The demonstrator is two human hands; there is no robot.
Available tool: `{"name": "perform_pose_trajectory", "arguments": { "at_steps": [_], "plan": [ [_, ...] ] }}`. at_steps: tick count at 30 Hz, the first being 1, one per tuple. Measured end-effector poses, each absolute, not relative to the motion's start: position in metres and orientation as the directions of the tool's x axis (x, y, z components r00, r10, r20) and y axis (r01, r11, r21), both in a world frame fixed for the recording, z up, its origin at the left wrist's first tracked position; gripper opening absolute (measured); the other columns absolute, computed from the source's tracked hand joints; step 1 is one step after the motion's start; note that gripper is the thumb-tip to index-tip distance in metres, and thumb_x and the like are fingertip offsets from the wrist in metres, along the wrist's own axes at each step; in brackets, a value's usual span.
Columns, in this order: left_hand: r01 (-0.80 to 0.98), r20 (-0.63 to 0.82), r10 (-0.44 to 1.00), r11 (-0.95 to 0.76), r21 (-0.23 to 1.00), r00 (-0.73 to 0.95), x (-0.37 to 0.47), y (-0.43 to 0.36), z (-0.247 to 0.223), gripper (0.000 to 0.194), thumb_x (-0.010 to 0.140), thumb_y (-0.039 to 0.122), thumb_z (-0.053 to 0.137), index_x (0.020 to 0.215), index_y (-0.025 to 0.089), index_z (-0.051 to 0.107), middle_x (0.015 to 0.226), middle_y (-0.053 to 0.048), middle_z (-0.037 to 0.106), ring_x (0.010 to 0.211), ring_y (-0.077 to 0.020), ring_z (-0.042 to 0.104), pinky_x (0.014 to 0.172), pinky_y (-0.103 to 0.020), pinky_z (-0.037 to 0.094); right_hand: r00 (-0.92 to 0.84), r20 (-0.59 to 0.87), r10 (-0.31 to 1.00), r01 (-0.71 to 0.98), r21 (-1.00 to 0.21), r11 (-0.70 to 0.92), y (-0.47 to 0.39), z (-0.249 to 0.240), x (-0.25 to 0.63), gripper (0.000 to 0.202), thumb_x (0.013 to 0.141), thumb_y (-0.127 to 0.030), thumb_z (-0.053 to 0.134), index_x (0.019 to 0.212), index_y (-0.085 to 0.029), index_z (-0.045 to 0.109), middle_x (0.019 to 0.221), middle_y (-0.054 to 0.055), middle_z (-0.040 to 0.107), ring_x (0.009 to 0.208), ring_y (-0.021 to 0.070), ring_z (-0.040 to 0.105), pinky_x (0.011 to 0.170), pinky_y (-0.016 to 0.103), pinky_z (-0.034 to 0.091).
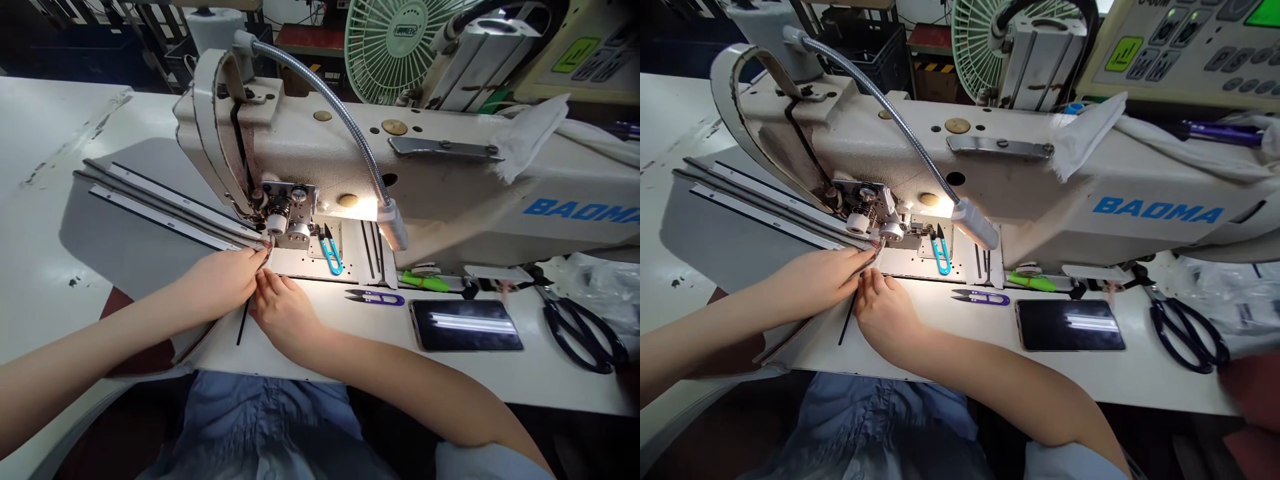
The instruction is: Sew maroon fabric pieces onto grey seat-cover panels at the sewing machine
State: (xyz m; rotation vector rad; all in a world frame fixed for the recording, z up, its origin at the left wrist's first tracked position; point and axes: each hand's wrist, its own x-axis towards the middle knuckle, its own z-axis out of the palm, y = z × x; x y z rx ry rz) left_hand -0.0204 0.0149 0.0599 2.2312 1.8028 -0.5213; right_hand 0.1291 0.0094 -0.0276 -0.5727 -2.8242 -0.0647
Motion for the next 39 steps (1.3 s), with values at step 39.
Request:
{"name": "perform_pose_trajectory", "arguments": {
  "at_steps": [39],
  "plan": [
    [0.997, -0.5, 0.863, -0.072, 0.003, 0.063, -0.02, 0.016, 0.048, 0.052, 0.095, 0.02, 0.032, 0.146, 0.016, 0.042, 0.119, -0.012, 0.07, 0.1, -0.0271, 0.069, 0.076, -0.035, 0.049, -0.889, 0.217, 0.403, 0.407, -0.031, 0.913, 0.023, -0.024, 0.127, 0.022, 0.096, -0.012, 0.05, 0.102, -0.006, 0.07, 0.114, 0.017, 0.07, 0.108, 0.0252, 0.062, 0.08, 0.035, 0.053]
  ]
}}
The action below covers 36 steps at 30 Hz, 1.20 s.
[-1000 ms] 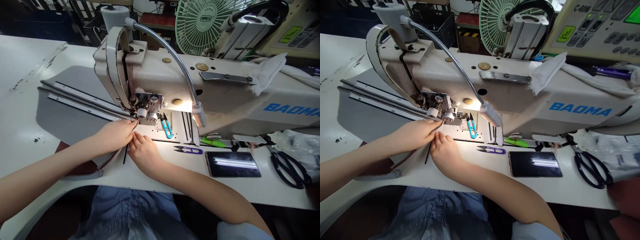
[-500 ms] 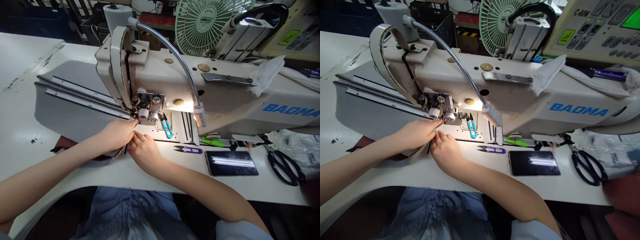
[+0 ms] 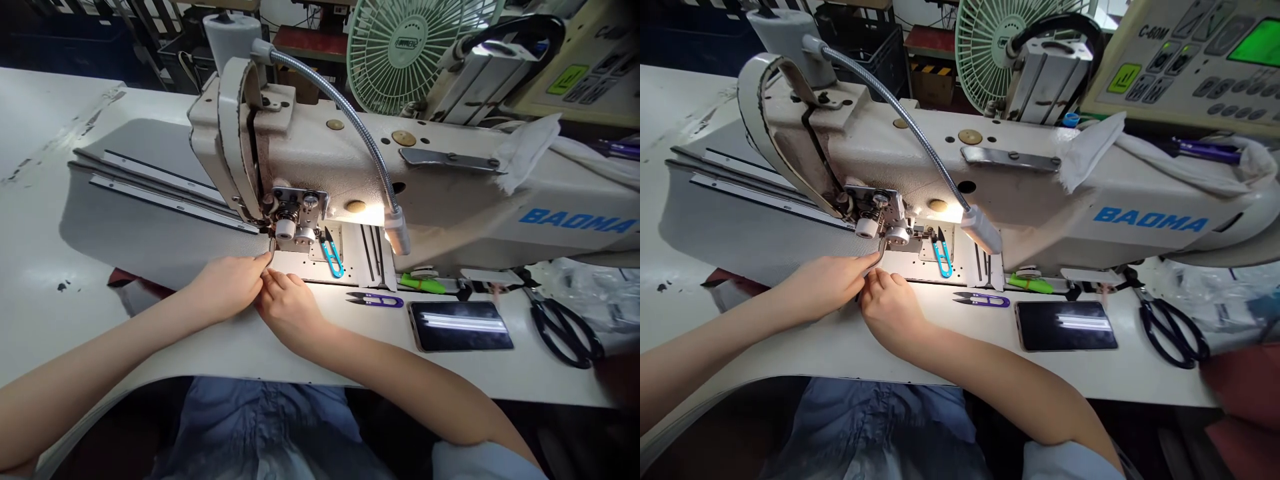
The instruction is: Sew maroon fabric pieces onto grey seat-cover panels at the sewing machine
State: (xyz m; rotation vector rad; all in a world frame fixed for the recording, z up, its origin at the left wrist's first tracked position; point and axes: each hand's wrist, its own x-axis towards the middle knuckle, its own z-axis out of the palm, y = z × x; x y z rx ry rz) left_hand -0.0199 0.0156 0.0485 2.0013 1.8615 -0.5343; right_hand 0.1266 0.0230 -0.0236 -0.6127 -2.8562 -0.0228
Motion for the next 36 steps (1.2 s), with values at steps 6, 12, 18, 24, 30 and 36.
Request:
{"name": "perform_pose_trajectory", "arguments": {
  "at_steps": [6, 12, 18, 24, 30, 36],
  "plan": [
    [0.997, -0.413, 0.908, -0.079, -0.003, 0.071, -0.021, 0.034, 0.046, 0.04, 0.094, 0.017, 0.037, 0.131, 0.016, 0.054, 0.112, -0.012, 0.071, 0.098, -0.0275, 0.069, 0.074, -0.034, 0.049, -0.858, 0.248, 0.449, 0.445, -0.074, 0.892, 0.034, -0.027, 0.121, 0.027, 0.097, -0.018, 0.053, 0.112, -0.002, 0.068, 0.121, 0.019, 0.069, 0.116, 0.0288, 0.06, 0.086, 0.039, 0.054],
    [0.995, -0.299, 0.95, -0.081, 0.054, 0.093, -0.026, 0.033, 0.047, 0.034, 0.09, 0.022, 0.046, 0.121, 0.02, 0.061, 0.106, -0.009, 0.07, 0.088, -0.0258, 0.068, 0.068, -0.034, 0.048, -0.833, 0.288, 0.473, 0.443, -0.167, 0.881, 0.038, -0.034, 0.124, 0.028, 0.098, -0.019, 0.052, 0.11, -0.001, 0.069, 0.122, 0.021, 0.068, 0.121, 0.0312, 0.057, 0.088, 0.042, 0.052],
    [0.876, 0.085, 0.959, -0.281, 0.393, 0.27, -0.052, -0.01, 0.031, 0.02, 0.093, 0.025, 0.051, 0.105, 0.02, 0.066, 0.102, -0.004, 0.069, 0.086, -0.0174, 0.064, 0.073, -0.028, 0.051, -0.848, 0.374, 0.375, 0.335, -0.168, 0.927, 0.026, -0.039, 0.138, 0.029, 0.101, -0.013, 0.043, 0.119, -0.008, 0.065, 0.126, 0.017, 0.066, 0.117, 0.0256, 0.057, 0.084, 0.039, 0.051],
    [0.839, 0.416, 0.838, -0.481, 0.255, 0.354, -0.053, -0.015, 0.001, 0.024, 0.095, 0.009, 0.045, 0.106, 0.014, 0.066, 0.099, -0.006, 0.072, 0.087, -0.0176, 0.061, 0.082, -0.031, 0.05, -0.86, 0.343, 0.379, 0.355, -0.131, 0.925, 0.03, -0.028, 0.133, 0.027, 0.099, -0.009, 0.043, 0.11, -0.005, 0.067, 0.103, 0.015, 0.072, 0.095, 0.0227, 0.062, 0.073, 0.035, 0.05],
    [0.841, 0.43, 0.813, -0.507, 0.189, 0.393, -0.058, 0.007, -0.005, 0.026, 0.094, 0.009, 0.045, 0.106, 0.013, 0.068, 0.096, -0.008, 0.071, 0.084, -0.0202, 0.059, 0.077, -0.035, 0.051, -0.833, 0.341, 0.435, 0.414, -0.137, 0.9, 0.04, -0.029, 0.127, 0.027, 0.097, -0.009, 0.045, 0.116, -0.004, 0.065, 0.109, 0.015, 0.072, 0.097, 0.0238, 0.062, 0.075, 0.036, 0.049],
    [0.844, 0.436, 0.799, -0.517, 0.143, 0.414, -0.062, 0.021, -0.008, 0.028, 0.094, 0.007, 0.042, 0.101, 0.014, 0.068, 0.094, -0.008, 0.069, 0.083, -0.0203, 0.058, 0.078, -0.035, 0.05, -0.791, 0.387, 0.474, 0.452, -0.153, 0.879, 0.048, -0.033, 0.123, 0.03, 0.097, -0.011, 0.043, 0.116, -0.007, 0.067, 0.118, 0.013, 0.071, 0.107, 0.0249, 0.062, 0.082, 0.036, 0.051]
  ]
}}
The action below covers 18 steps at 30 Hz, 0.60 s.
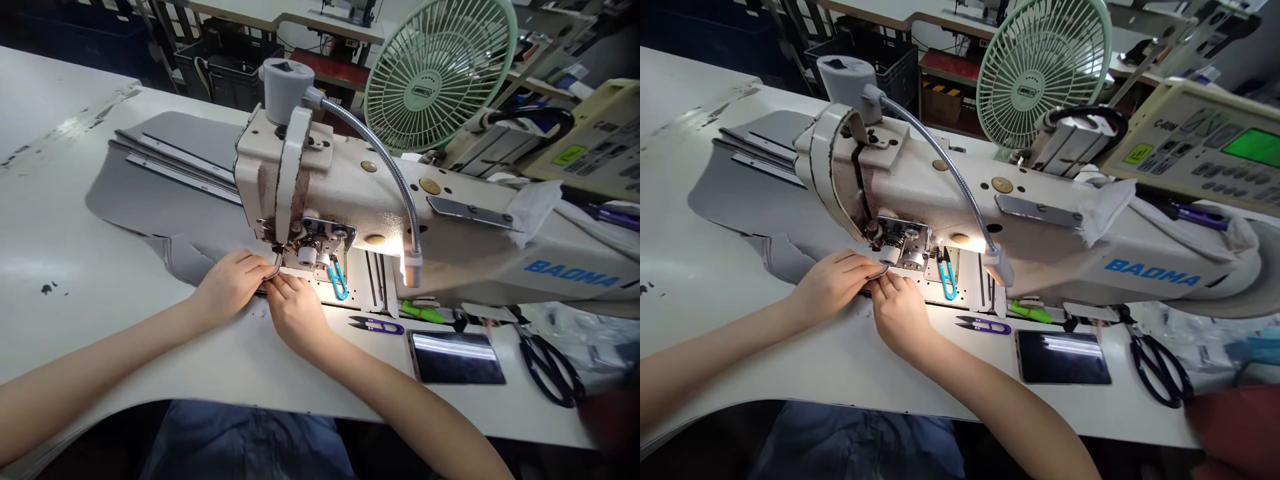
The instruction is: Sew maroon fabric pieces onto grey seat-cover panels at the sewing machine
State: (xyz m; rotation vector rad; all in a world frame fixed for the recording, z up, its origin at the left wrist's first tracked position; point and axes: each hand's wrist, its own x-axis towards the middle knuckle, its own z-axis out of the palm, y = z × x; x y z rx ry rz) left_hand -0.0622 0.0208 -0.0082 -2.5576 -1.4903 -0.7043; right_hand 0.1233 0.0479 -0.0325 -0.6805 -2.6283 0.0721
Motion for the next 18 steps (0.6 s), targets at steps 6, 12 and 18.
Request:
{"name": "perform_pose_trajectory", "arguments": {
  "at_steps": [6, 12, 18],
  "plan": [
    [0.867, 0.375, 0.833, -0.48, 0.129, 0.406, -0.061, 0.035, -0.009, 0.025, 0.095, 0.009, 0.042, 0.094, 0.013, 0.066, 0.089, -0.008, 0.063, 0.083, -0.0206, 0.055, 0.079, -0.036, 0.048, -0.772, 0.347, 0.532, 0.472, -0.248, 0.846, 0.051, -0.029, 0.121, 0.032, 0.093, -0.011, 0.05, 0.121, -0.009, 0.064, 0.125, 0.016, 0.067, 0.117, 0.0271, 0.059, 0.093, 0.039, 0.05],
    [0.919, 0.282, 0.901, -0.374, 0.123, 0.329, -0.055, 0.034, -0.004, 0.028, 0.097, 0.011, 0.038, 0.101, 0.015, 0.066, 0.096, -0.008, 0.064, 0.089, -0.0218, 0.057, 0.081, -0.037, 0.048, -0.756, 0.34, 0.559, 0.45, -0.35, 0.821, 0.056, -0.026, 0.123, 0.033, 0.093, -0.012, 0.047, 0.121, -0.011, 0.065, 0.126, 0.015, 0.067, 0.119, 0.0272, 0.06, 0.096, 0.043, 0.05],
    [0.909, 0.326, 0.885, -0.392, 0.14, 0.332, -0.055, 0.024, -0.007, 0.029, 0.092, 0.005, 0.041, 0.108, 0.013, 0.064, 0.105, -0.009, 0.069, 0.102, -0.023, 0.06, 0.085, -0.038, 0.048, -0.705, 0.416, 0.575, 0.397, -0.44, 0.805, 0.061, -0.026, 0.126, 0.032, 0.093, -0.01, 0.046, 0.114, -0.017, 0.07, 0.119, 0.01, 0.072, 0.116, 0.0224, 0.064, 0.097, 0.039, 0.052]
  ]
}}
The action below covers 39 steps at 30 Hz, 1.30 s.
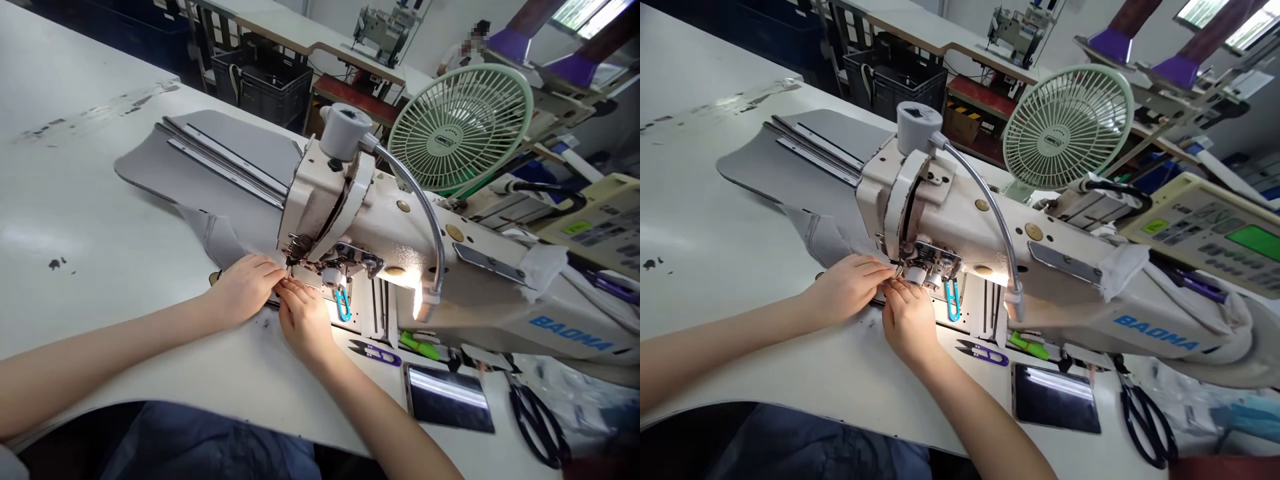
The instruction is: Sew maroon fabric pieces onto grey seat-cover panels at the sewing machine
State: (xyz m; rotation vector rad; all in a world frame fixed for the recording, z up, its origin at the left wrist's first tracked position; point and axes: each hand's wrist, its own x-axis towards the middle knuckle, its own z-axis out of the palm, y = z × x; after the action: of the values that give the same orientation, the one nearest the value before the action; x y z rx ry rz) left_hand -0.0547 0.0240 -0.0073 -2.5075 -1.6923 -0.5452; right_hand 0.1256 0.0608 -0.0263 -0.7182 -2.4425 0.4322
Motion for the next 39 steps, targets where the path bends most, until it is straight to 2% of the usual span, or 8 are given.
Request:
{"name": "perform_pose_trajectory", "arguments": {
  "at_steps": [8, 15, 20, 27, 33, 36, 39],
  "plan": [
    [0.927, 0.311, 0.884, -0.375, 0.026, 0.349, -0.054, 0.024, -0.013, 0.035, 0.094, 0.006, 0.039, 0.12, 0.009, 0.061, 0.122, -0.013, 0.066, 0.112, -0.025, 0.059, 0.086, -0.038, 0.045, -0.686, 0.435, 0.583, 0.352, -0.503, 0.79, 0.063, -0.016, 0.124, 0.032, 0.092, -0.008, 0.045, 0.113, -0.016, 0.069, 0.115, 0.01, 0.073, 0.114, 0.021, 0.065, 0.098, 0.038, 0.052],
    [0.932, 0.301, 0.887, -0.363, -0.013, 0.35, -0.053, 0.028, -0.024, 0.032, 0.094, 0.011, 0.04, 0.116, 0.007, 0.064, 0.129, -0.016, 0.063, 0.117, -0.0259, 0.057, 0.087, -0.037, 0.047, -0.68, 0.439, 0.588, 0.354, -0.506, 0.787, 0.061, -0.016, 0.125, 0.032, 0.092, -0.009, 0.046, 0.112, -0.018, 0.069, 0.108, 0.01, 0.074, 0.108, 0.0214, 0.067, 0.094, 0.039, 0.054],
    [0.924, 0.29, 0.886, -0.383, 0.015, 0.362, -0.054, 0.029, -0.023, 0.03, 0.092, 0.012, 0.046, 0.115, 0.008, 0.065, 0.132, -0.017, 0.061, 0.118, -0.027, 0.056, 0.086, -0.038, 0.046, -0.69, 0.416, 0.593, 0.363, -0.51, 0.78, 0.06, -0.014, 0.125, 0.031, 0.092, -0.009, 0.046, 0.111, -0.019, 0.07, 0.109, 0.009, 0.074, 0.111, 0.0215, 0.066, 0.096, 0.039, 0.054],
    [0.914, 0.361, 0.859, -0.403, 0.038, 0.364, -0.056, 0.026, -0.022, 0.025, 0.093, 0.012, 0.044, 0.103, 0.011, 0.066, 0.124, -0.014, 0.066, 0.111, -0.0244, 0.059, 0.087, -0.039, 0.044, -0.687, 0.425, 0.589, 0.347, -0.52, 0.78, 0.06, -0.013, 0.125, 0.03, 0.094, -0.01, 0.046, 0.111, -0.018, 0.07, 0.108, 0.009, 0.074, 0.109, 0.0221, 0.067, 0.095, 0.04, 0.054],
    [0.9, 0.424, 0.839, -0.422, 0.11, 0.342, -0.066, 0.037, -0.011, 0.027, 0.096, 0.012, 0.041, 0.099, 0.018, 0.067, 0.111, -0.005, 0.072, 0.101, -0.018, 0.062, 0.093, -0.039, 0.042, -0.695, 0.421, 0.583, 0.345, -0.516, 0.784, 0.062, -0.015, 0.125, 0.034, 0.094, -0.01, 0.045, 0.115, -0.021, 0.069, 0.108, 0.008, 0.074, 0.112, 0.0217, 0.066, 0.096, 0.04, 0.054],
    [0.923, 0.438, 0.848, -0.373, 0.092, 0.299, -0.08, 0.048, 0.0, 0.027, 0.096, 0.018, 0.044, 0.102, 0.019, 0.07, 0.105, -0.005, 0.074, 0.104, -0.0195, 0.062, 0.1, -0.04, 0.04, -0.698, 0.418, 0.581, 0.351, -0.508, 0.787, 0.063, -0.016, 0.127, 0.032, 0.093, -0.01, 0.046, 0.113, -0.02, 0.069, 0.106, 0.008, 0.075, 0.111, 0.021, 0.066, 0.096, 0.039, 0.054],
    [0.971, 0.392, 0.9, -0.232, 0.055, 0.192, -0.094, 0.058, 0.006, 0.031, 0.095, 0.026, 0.045, 0.111, 0.016, 0.07, 0.119, -0.011, 0.07, 0.118, -0.0257, 0.059, 0.105, -0.045, 0.039, -0.693, 0.42, 0.585, 0.356, -0.506, 0.786, 0.063, -0.017, 0.128, 0.031, 0.092, -0.01, 0.046, 0.11, -0.021, 0.07, 0.103, 0.008, 0.075, 0.109, 0.0219, 0.067, 0.093, 0.039, 0.054]
  ]
}}
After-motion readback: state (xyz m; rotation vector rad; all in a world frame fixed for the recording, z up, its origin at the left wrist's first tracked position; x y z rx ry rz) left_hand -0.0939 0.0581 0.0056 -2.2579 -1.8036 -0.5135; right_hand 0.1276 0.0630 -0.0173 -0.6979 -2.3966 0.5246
